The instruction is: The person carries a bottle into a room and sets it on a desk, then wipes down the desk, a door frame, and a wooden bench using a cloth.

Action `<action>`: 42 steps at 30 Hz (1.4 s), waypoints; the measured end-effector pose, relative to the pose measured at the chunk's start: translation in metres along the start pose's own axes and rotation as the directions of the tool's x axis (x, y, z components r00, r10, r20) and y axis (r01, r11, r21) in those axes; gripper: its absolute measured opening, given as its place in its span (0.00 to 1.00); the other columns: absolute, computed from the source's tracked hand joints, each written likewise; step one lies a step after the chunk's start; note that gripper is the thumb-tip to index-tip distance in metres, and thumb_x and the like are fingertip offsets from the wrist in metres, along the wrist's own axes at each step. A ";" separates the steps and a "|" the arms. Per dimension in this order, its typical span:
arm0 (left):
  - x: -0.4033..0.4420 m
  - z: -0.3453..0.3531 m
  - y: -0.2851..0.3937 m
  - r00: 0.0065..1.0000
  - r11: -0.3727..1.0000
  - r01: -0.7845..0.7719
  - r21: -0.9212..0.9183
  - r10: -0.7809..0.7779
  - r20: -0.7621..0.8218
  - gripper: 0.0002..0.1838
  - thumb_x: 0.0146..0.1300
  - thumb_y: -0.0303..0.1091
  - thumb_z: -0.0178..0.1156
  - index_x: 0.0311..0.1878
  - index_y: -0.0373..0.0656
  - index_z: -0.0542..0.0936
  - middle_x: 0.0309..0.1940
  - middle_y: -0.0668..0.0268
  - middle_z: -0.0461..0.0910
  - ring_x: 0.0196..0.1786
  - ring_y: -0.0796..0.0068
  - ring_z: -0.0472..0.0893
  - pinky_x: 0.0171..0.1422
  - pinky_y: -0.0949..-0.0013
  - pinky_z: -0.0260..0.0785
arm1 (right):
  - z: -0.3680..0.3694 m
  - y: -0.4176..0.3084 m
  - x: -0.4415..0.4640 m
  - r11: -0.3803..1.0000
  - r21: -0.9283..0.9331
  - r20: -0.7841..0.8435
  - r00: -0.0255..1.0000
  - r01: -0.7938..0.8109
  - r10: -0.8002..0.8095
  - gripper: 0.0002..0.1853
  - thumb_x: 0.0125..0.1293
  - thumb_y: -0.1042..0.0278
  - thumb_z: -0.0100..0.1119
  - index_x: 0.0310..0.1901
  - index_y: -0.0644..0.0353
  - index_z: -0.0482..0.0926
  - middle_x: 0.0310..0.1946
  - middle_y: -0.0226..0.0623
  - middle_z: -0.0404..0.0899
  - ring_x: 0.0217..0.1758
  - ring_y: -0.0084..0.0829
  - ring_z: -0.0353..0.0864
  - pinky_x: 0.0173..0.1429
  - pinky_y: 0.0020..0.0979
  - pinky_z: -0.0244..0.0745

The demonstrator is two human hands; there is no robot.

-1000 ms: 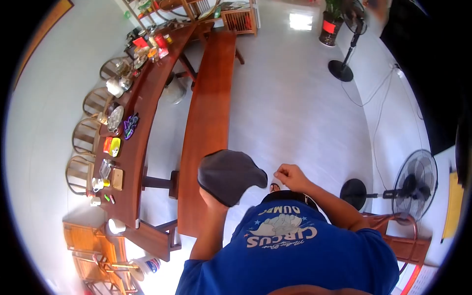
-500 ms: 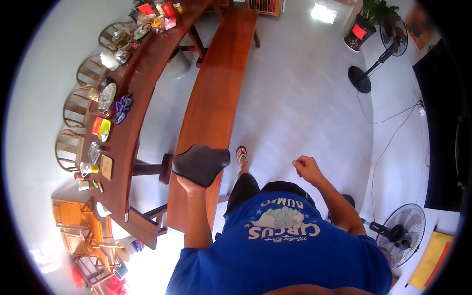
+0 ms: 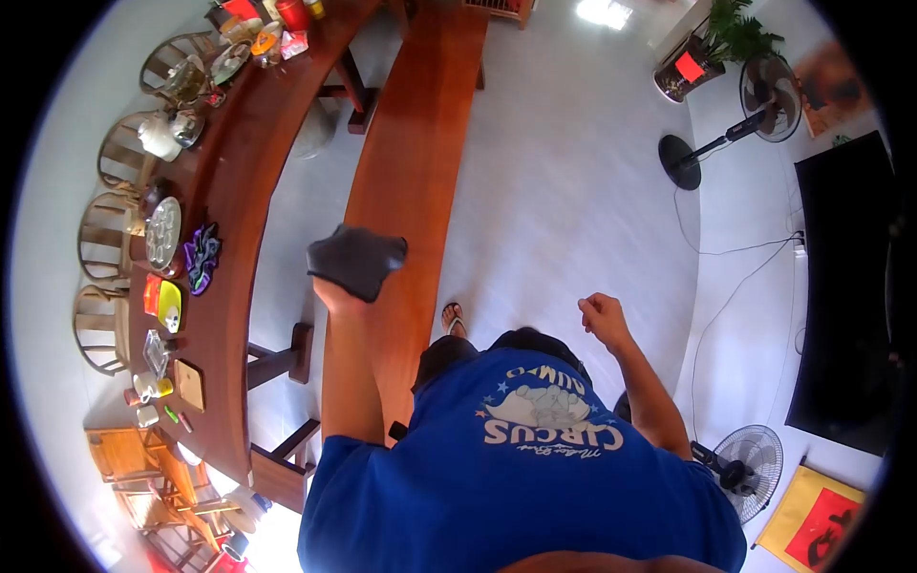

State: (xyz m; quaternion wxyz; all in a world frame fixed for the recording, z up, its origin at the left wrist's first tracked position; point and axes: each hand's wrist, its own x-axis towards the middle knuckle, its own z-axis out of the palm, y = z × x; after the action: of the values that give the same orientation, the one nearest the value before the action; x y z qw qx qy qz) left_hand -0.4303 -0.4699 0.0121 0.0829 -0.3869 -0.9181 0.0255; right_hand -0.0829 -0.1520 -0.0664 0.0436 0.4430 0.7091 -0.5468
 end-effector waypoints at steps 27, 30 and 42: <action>0.337 0.310 -0.037 0.612 -0.711 -0.043 -0.701 -0.574 0.544 0.16 0.76 0.39 0.51 0.51 0.38 0.81 0.46 0.58 0.85 0.46 0.56 0.85 0.52 0.54 0.81 | -0.165 -0.005 0.267 0.973 0.023 -0.134 0.964 -0.229 0.230 0.13 0.73 0.63 0.62 0.36 0.66 0.81 0.19 0.36 0.80 0.18 0.25 0.78 0.23 0.28 0.72; 0.389 0.344 -0.030 0.529 -0.575 0.132 -0.807 -0.648 0.548 0.17 0.75 0.43 0.54 0.49 0.38 0.81 0.42 0.59 0.85 0.43 0.56 0.85 0.47 0.54 0.80 | -0.172 -0.005 0.281 0.961 0.031 -0.144 0.950 -0.276 0.277 0.13 0.73 0.63 0.62 0.36 0.66 0.81 0.19 0.37 0.80 0.18 0.25 0.78 0.23 0.27 0.71; 0.492 0.562 0.177 0.694 0.824 0.553 -0.120 -0.377 0.613 0.35 0.72 0.43 0.54 0.77 0.35 0.60 0.78 0.36 0.51 0.79 0.26 0.53 0.77 0.30 0.49 | -0.139 -0.086 0.394 0.856 -0.217 -0.031 0.880 -0.469 0.474 0.11 0.73 0.63 0.62 0.40 0.65 0.83 0.22 0.37 0.83 0.24 0.26 0.83 0.30 0.28 0.78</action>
State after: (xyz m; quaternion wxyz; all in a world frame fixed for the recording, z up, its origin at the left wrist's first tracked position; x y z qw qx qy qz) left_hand -0.7399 0.0148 -0.4961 -0.2473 -0.1212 -0.9611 -0.0210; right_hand -0.3203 0.1895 -0.1628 0.2327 0.5891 0.6340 -0.4437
